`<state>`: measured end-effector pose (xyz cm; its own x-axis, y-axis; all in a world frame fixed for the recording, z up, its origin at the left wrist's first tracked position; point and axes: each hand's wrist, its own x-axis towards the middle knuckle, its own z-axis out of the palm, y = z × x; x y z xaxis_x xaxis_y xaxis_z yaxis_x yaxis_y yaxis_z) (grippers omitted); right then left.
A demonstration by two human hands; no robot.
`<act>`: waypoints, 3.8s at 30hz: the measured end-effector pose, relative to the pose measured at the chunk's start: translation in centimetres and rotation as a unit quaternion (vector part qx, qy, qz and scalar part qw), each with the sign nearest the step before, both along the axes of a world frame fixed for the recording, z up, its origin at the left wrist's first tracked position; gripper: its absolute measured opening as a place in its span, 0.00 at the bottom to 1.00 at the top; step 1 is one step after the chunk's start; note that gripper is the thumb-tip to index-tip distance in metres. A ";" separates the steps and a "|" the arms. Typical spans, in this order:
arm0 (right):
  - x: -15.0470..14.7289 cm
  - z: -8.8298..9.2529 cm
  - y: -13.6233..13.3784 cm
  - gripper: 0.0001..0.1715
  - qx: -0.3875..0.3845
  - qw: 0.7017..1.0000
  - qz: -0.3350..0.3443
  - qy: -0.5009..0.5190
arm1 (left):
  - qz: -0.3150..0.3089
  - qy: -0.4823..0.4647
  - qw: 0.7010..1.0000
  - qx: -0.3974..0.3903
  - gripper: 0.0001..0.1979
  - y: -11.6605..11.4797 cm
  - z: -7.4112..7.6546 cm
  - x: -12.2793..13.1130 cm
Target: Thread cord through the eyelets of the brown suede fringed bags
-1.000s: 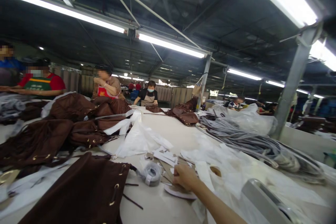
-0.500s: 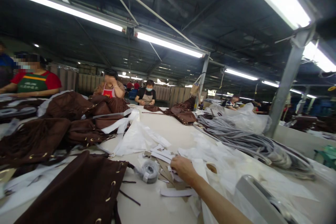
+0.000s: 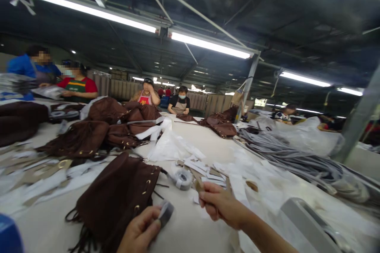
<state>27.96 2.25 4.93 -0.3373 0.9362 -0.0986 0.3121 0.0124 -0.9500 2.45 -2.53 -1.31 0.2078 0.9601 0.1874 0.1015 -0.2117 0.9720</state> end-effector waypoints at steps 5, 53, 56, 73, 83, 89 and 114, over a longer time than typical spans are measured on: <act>-3.6 -2.1 -4.8 0.23 -0.039 0.998 0.048 0.024 | 0.007 -0.100 0.992 -0.076 0.24 -0.5 0.8 0.6; -9.5 -6.2 -3.1 0.22 -0.042 0.953 -0.117 0.277 | 0.069 -0.199 0.977 -0.045 0.23 0.8 -1.0 1.9; -9.8 -5.9 -3.2 0.22 -0.049 0.949 -0.108 0.292 | 0.071 -0.207 0.974 -0.049 0.24 1.2 -1.4 1.8; -9.9 -7.0 -3.6 0.24 -0.086 0.925 -0.061 0.365 | 0.077 -0.111 0.991 -0.011 0.11 -0.3 0.2 2.2; -8.8 -7.6 -4.9 0.19 -0.063 0.933 -0.012 0.353 | 0.120 0.038 0.991 0.041 0.04 -0.4 0.4 2.2; -8.1 -7.5 -5.7 0.25 -0.114 0.951 -0.062 0.281 | 0.129 0.057 0.989 0.040 0.05 -0.7 0.8 2.3; -6.6 -5.9 -4.1 0.08 0.425 0.891 0.043 -0.153 | 0.075 0.218 0.970 0.071 0.11 -1.0 0.2 2.3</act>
